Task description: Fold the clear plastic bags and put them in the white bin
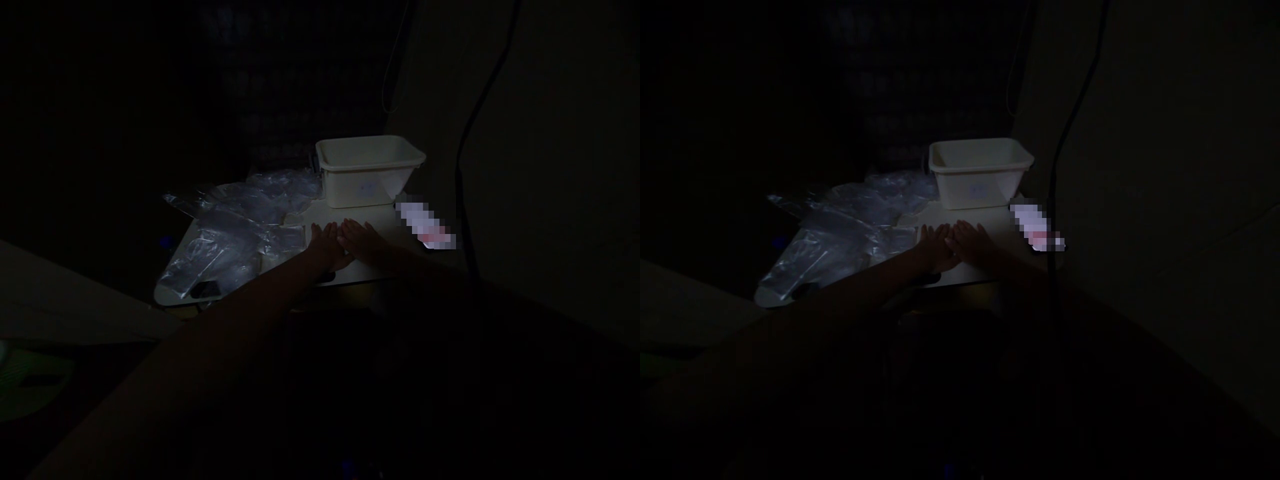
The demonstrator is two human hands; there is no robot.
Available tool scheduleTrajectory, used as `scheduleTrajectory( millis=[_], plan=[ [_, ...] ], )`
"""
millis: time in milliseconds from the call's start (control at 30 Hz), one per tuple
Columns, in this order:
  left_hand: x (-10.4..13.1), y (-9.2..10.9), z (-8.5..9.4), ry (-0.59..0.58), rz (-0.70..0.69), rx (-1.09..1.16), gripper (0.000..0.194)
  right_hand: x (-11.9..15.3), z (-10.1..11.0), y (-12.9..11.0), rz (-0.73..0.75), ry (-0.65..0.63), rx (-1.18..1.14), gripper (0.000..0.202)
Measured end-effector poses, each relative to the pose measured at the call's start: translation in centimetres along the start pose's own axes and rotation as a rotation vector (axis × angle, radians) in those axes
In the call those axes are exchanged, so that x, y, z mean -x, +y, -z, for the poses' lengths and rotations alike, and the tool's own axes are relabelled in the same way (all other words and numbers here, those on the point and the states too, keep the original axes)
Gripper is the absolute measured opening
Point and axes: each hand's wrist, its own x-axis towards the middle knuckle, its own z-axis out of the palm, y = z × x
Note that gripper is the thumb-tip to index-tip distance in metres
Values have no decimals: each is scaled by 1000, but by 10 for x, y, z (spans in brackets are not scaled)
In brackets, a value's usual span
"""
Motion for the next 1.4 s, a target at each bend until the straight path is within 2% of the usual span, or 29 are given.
scheduleTrajectory(
  millis=[667,1100,1400],
  plan=[
    [1,0,1,-6,4,1,72,0,2,0,-11,-57,1,43],
    [0,1,1,3,19,-7,70,0,-3,1,0,-29,7,42],
    [-1,0,-1,5,8,3,72,0,4,-1,-33,-52,-29,42]
  ],
)
